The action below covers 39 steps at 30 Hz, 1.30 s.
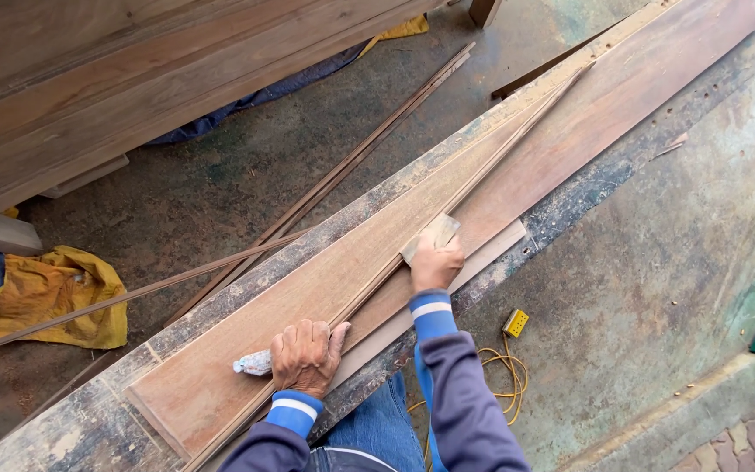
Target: Sanding a thin wooden strip on a workbench.
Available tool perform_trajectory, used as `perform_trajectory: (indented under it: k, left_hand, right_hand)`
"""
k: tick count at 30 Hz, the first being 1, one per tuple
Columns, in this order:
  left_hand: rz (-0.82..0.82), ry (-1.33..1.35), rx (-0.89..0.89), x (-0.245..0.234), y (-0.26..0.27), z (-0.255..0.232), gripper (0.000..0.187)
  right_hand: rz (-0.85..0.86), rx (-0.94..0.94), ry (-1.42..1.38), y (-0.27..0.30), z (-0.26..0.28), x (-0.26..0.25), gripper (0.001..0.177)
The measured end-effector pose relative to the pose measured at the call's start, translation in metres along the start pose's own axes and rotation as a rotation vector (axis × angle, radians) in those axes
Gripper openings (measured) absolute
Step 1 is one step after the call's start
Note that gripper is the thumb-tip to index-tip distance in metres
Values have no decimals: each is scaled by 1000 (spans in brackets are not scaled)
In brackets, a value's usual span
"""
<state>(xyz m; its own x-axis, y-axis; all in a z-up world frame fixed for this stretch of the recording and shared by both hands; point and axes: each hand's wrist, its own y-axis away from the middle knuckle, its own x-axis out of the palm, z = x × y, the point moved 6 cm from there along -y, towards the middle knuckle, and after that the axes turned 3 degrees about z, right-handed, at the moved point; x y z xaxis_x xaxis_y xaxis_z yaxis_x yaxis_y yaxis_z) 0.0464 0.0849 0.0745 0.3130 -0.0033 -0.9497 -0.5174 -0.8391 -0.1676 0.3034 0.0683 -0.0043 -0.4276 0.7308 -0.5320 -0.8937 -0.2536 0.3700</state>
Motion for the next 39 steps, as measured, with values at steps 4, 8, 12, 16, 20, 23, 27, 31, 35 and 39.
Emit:
perform_trajectory:
  k: [4, 8, 12, 16, 20, 23, 27, 31, 35, 39]
  left_hand:
    - [16, -12, -11, 5, 1, 1, 40]
    - [-12, 6, 5, 4, 0, -1, 37]
    - [-8, 3, -7, 0, -3, 0, 38]
    - [9, 29, -15, 2, -3, 0, 39]
    - [-1, -22, -4, -2, -6, -4, 39]
    - [12, -43, -14, -2, -9, -3, 40]
    - [43, -52, -40, 1, -11, -5, 41]
    - [67, -54, -63, 4, -12, -6, 41]
    - [65, -43, -100, 8, -13, -7, 40]
    - [77, -88, -104, 13, -12, -8, 42]
  right_hand:
    - [33, -314, 255, 51, -24, 16, 35]
    - [75, -228, 14, 88, -18, 13, 35]
    - [24, -76, -3, 9, -16, 6, 32]
    - [-14, -107, -241, -20, 4, -5, 28]
    - [3, -143, 72, 23, -7, -2, 28]
    - [18, -94, 9, 1, 6, -5, 29]
    - [-30, 157, -193, -78, 12, -15, 32]
    - [-39, 108, -49, -99, 22, -22, 37]
    - [50, -151, 73, -61, 6, -15, 38]
    - [21, 27, -36, -131, 15, -24, 36]
